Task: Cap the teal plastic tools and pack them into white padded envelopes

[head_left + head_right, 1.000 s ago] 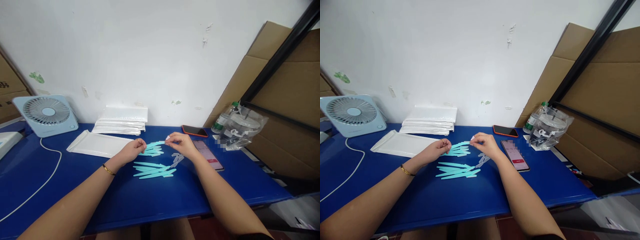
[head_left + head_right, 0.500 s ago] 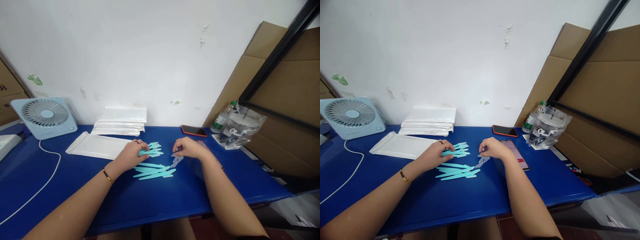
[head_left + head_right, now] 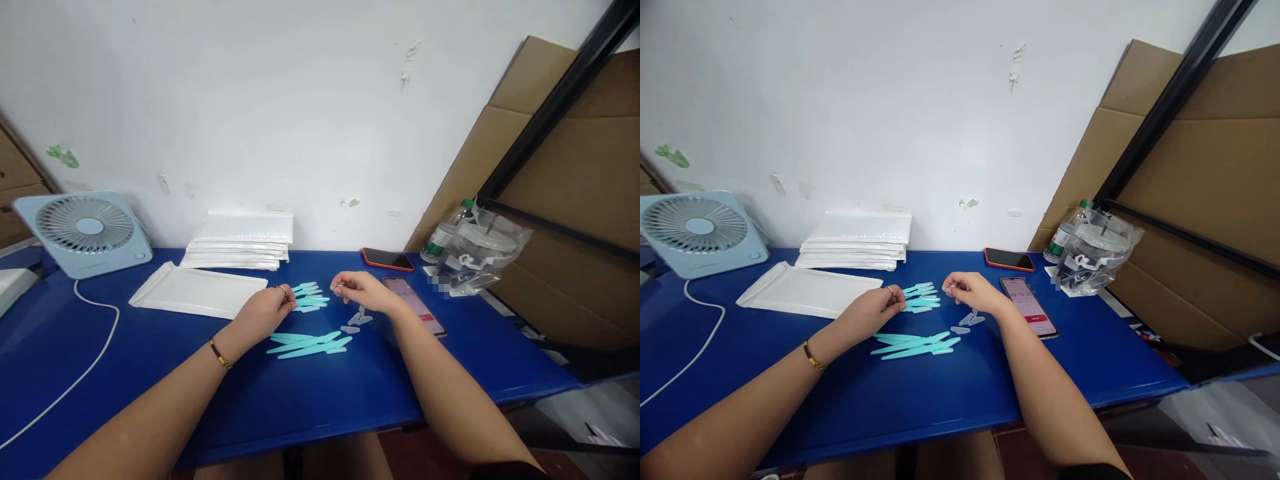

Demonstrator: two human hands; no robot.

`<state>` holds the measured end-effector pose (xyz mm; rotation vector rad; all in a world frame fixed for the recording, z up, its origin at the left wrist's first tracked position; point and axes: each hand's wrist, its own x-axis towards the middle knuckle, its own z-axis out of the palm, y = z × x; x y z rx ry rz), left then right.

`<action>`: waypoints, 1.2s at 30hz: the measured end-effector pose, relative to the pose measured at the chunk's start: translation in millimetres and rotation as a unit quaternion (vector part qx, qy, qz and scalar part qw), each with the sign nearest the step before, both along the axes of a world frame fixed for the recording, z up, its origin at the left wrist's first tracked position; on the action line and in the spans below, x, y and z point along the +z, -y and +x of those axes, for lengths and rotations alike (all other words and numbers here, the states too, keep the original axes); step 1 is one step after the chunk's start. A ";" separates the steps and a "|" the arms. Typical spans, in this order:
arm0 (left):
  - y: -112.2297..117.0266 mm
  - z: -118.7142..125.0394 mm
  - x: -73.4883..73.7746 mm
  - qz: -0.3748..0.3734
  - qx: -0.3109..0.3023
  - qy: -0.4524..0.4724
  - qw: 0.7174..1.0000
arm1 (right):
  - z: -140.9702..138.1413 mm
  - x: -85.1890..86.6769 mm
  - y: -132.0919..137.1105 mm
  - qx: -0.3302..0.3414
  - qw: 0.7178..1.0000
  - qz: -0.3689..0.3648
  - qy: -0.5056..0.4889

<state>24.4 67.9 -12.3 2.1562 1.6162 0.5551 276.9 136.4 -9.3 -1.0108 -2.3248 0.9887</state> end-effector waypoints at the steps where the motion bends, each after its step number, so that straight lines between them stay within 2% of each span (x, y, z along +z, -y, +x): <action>1: -0.9 -1.3 0.5 0.002 0.007 0.003 1.000 | 0.2 1.9 1.1 0.005 1.000 -0.018 -0.015; 7: -1.6 -3.7 3.1 -0.010 0.006 0.031 0.999 | -4.0 6.7 6.4 0.012 0.999 -0.036 -0.030; 15: -3.4 0.6 -0.5 -0.017 -0.014 0.027 0.999 | -25.2 -5.3 12.8 0.018 0.998 -0.026 -0.047; 17: -5.7 1.8 -1.2 -0.011 -0.012 0.011 1.000 | -29.8 -5.5 13.7 0.014 0.999 0.001 -0.036; 19: -7.1 2.3 -0.1 0.032 0.005 -0.005 0.999 | -26.8 -2.0 12.0 0.004 0.998 0.054 -0.017; 22: -4.0 2.5 4.3 0.093 0.004 -0.012 0.996 | -4.5 7.4 5.0 0.004 0.991 0.128 0.027; 26: 8.8 6.1 6.8 -0.007 -0.131 -0.010 0.991 | 33.4 13.9 -4.0 0.032 0.985 0.073 0.155; 28: 13.9 10.0 4.4 -0.040 -0.171 -0.026 0.984 | 41.0 12.2 -5.8 0.034 0.975 0.061 0.210; 31: 16.3 15.2 -0.2 -0.068 -0.158 -0.035 0.984 | 36.4 7.8 -6.2 0.029 0.969 0.063 0.237; 36: 12.2 13.0 -0.3 -0.111 -0.131 0.003 0.985 | 25.1 6.5 -6.7 0.010 0.969 0.039 0.243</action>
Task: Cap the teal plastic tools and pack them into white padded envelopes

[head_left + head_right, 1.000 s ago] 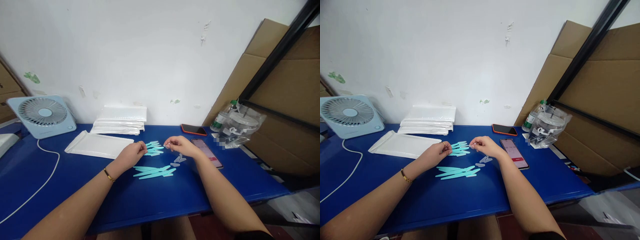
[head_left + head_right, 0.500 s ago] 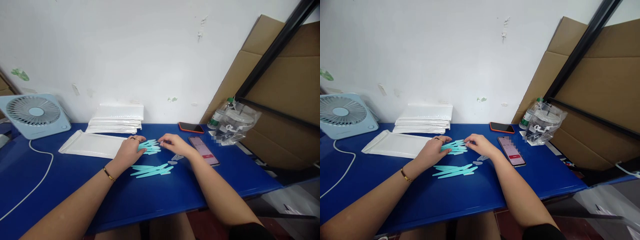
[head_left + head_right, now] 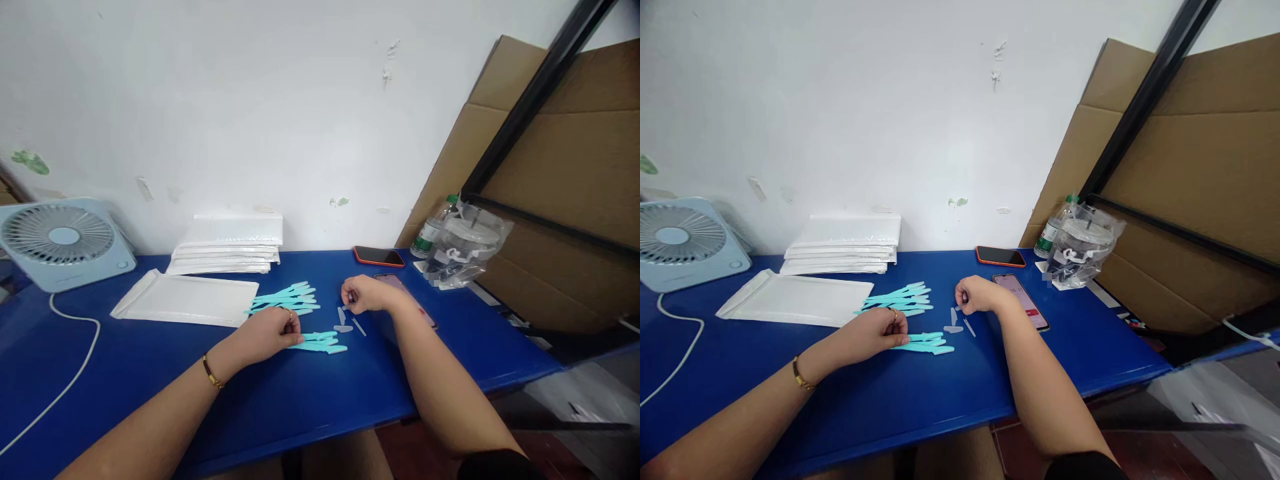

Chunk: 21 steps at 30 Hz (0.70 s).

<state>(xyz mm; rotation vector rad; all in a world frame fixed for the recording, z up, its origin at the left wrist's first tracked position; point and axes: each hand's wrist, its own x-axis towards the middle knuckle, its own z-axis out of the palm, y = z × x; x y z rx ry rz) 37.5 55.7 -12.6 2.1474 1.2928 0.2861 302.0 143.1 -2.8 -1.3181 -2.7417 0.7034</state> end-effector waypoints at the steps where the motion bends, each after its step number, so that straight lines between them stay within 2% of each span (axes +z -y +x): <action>1: -1.5 -2.1 0.5 -0.001 0.012 0.012 1.000 | 0.1 0.8 -0.1 -0.005 1.000 -0.004 -0.010; 5: -8.2 -11.5 0.8 0.038 0.078 0.042 0.995 | 0.6 6.4 3.4 -0.013 0.993 -0.017 -0.116; 9: -12.5 -16.4 0.8 0.060 0.105 0.039 0.992 | -9.0 10.2 12.0 0.012 0.977 -0.061 -0.205; 14: -12.8 -16.0 1.0 0.075 0.111 0.033 0.990 | -22.9 6.1 17.1 0.034 0.973 -0.049 -0.223; 21: -12.6 -10.5 1.6 0.094 0.105 0.030 0.990 | -44.5 -2.1 23.8 0.020 0.964 -0.041 -0.261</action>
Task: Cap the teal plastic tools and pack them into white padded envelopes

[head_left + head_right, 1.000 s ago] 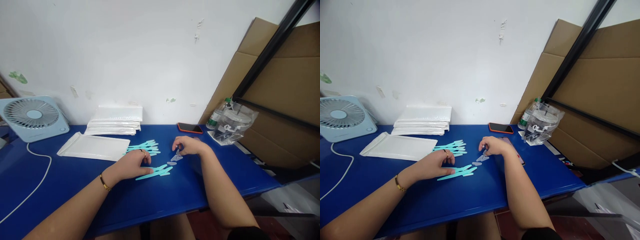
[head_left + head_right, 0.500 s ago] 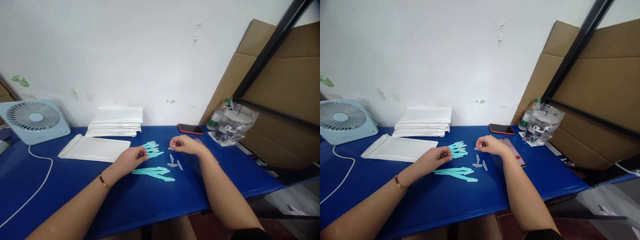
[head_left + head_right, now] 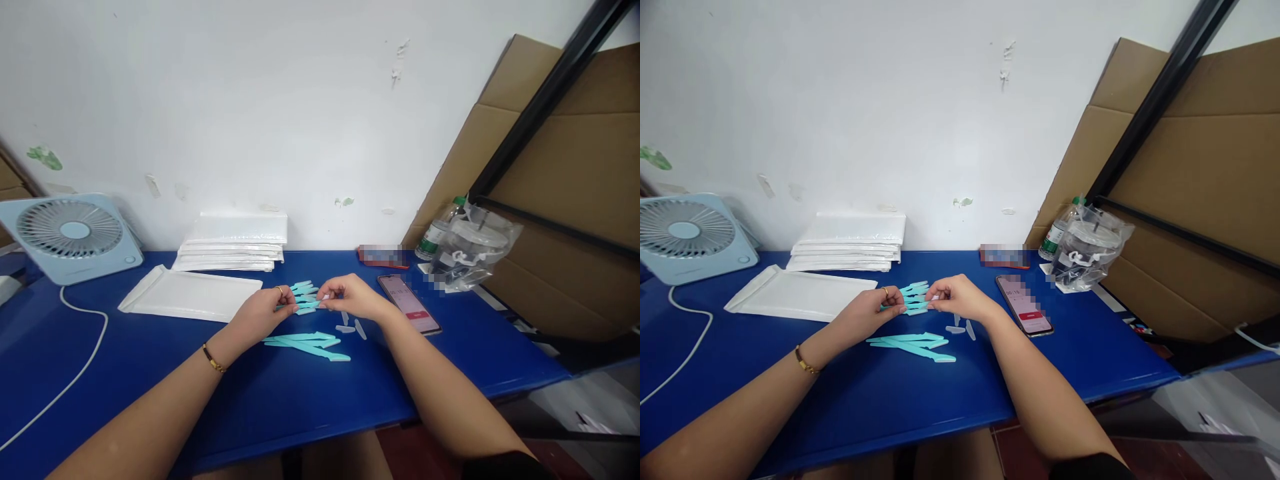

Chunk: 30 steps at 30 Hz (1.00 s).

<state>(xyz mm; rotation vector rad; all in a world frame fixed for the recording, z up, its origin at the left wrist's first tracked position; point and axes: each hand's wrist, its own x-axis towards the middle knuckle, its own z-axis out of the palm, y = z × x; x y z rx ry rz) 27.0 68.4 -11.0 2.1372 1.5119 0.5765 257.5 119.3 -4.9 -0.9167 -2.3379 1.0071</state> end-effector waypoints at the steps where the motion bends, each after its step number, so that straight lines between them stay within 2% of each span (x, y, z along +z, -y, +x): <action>1: -0.5 0.5 0.2 0.012 0.003 -0.011 1.000 | -1.7 -0.2 0.5 -0.003 1.000 0.006 0.000; 6: 0.0 0.1 3.5 0.122 0.036 -0.064 0.990 | 15.6 6.5 -6.4 0.001 0.994 0.094 0.048; 9: 6.5 2.4 5.4 0.069 -0.050 -0.068 0.994 | 32.6 10.8 -12.3 0.062 0.983 0.071 0.158; 11: 11.8 6.3 5.2 0.030 -0.099 -0.084 0.991 | 36.8 10.9 -13.8 0.074 0.975 0.046 0.207; 14: 16.8 12.3 3.6 -0.007 -0.097 -0.113 0.989 | 33.8 8.6 -13.7 0.044 0.972 0.037 0.226; 18: 14.3 11.6 3.0 -0.053 -0.058 -0.107 0.991 | 30.6 7.6 -13.2 -0.005 0.981 -0.027 0.194; 21: 8.5 3.8 4.3 -0.034 -0.013 -0.082 0.996 | 31.9 9.9 -12.3 0.007 0.988 -0.111 0.105; 23: 5.2 -1.6 4.9 -0.020 0.011 -0.067 0.997 | 31.4 11.5 -10.9 0.025 0.988 -0.139 0.058; 30: 2.2 -5.8 2.0 -0.015 0.007 -0.046 0.999 | 21.2 8.4 -8.1 0.037 0.993 -0.107 0.041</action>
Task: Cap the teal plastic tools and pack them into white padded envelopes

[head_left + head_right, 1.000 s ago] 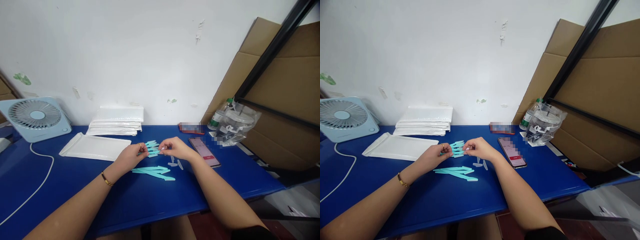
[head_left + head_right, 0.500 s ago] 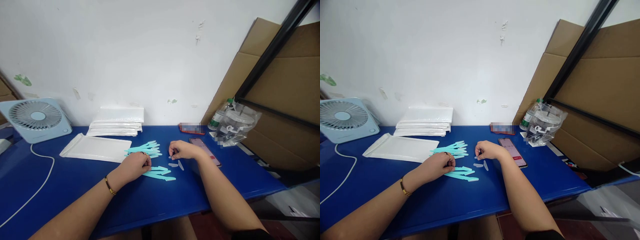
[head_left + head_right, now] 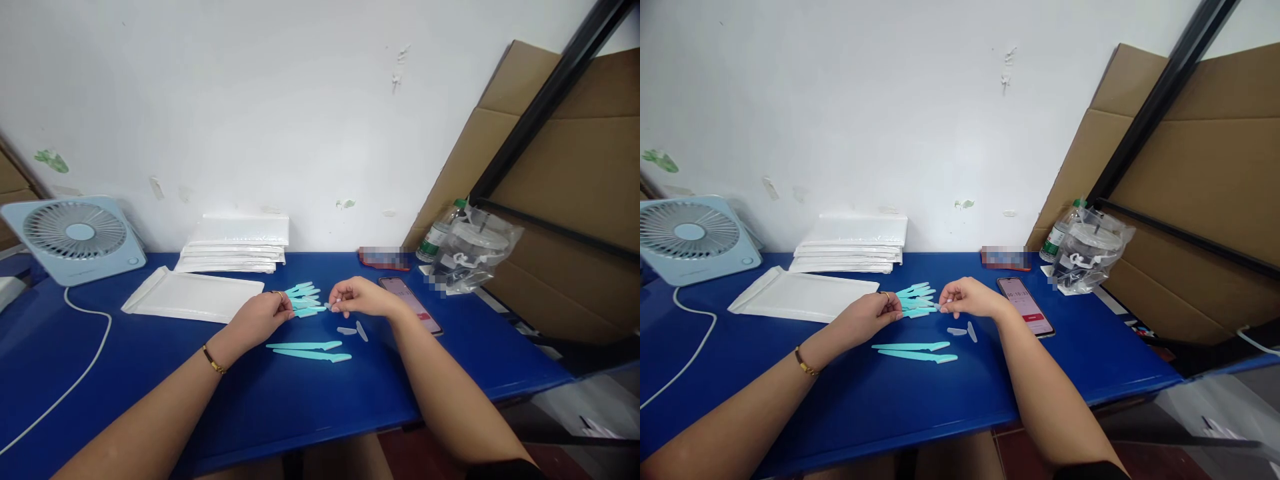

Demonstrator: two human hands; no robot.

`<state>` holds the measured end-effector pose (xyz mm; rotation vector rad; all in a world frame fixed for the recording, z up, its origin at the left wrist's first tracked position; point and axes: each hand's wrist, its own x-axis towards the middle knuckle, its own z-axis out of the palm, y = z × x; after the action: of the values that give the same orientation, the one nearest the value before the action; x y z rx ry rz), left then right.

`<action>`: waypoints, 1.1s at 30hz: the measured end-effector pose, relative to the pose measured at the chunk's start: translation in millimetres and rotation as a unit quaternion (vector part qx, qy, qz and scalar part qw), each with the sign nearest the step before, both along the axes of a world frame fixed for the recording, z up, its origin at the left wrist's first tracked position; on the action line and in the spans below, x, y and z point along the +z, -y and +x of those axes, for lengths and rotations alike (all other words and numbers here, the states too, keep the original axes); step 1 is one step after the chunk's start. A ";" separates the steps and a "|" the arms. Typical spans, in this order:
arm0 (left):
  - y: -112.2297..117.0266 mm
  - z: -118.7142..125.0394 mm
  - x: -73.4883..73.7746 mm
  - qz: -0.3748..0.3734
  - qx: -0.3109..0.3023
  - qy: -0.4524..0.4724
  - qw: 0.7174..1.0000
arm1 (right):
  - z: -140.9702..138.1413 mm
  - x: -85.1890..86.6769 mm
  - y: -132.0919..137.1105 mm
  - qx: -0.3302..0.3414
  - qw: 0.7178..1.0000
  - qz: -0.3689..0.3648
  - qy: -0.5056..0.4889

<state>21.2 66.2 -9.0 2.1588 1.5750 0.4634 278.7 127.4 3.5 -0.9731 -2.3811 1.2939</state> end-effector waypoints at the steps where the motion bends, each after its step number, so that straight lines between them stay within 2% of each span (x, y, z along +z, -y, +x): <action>1: 0.2 0.8 -0.2 0.002 -0.001 0.003 1.000 | -1.6 -1.1 0.2 0.000 1.000 0.006 -0.001; 9: 0.2 6.8 2.7 0.024 -0.027 -0.031 0.999 | -24.4 -10.7 8.4 0.009 0.999 0.051 0.000; 13: 2.2 8.9 2.6 0.135 0.013 -0.069 0.988 | -23.0 -6.4 7.9 -0.038 0.989 0.140 0.014; 15: 5.8 11.0 2.7 0.161 0.001 -0.066 0.985 | -13.8 -0.4 6.8 -0.030 0.982 0.181 0.044; 19: 12.9 16.5 0.6 0.040 -0.120 -0.042 0.991 | 3.2 5.9 5.8 0.063 0.973 0.154 0.158; 21: 14.2 18.9 -1.4 0.007 -0.133 -0.050 0.990 | 4.1 3.8 5.9 0.081 0.966 0.146 0.196; 25: 14.2 19.8 -2.0 0.013 -0.105 -0.078 0.991 | -1.0 -0.1 6.6 0.065 0.971 0.143 0.181; 28: 13.7 15.9 0.9 0.008 -0.065 -0.031 0.997 | 0.0 4.0 7.7 0.025 0.981 0.145 0.126; 30: 12.2 12.0 2.4 -0.005 -0.040 0.021 0.999 | 2.1 7.9 8.6 -0.015 0.982 0.173 0.080; 33: 8.4 6.6 2.7 -0.016 -0.017 0.073 0.997 | 2.2 11.1 10.0 -0.060 0.968 0.244 0.019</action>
<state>27.8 57.8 -6.3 2.0750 1.4541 0.5659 280.9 117.3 14.6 -0.9685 -2.4460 0.6012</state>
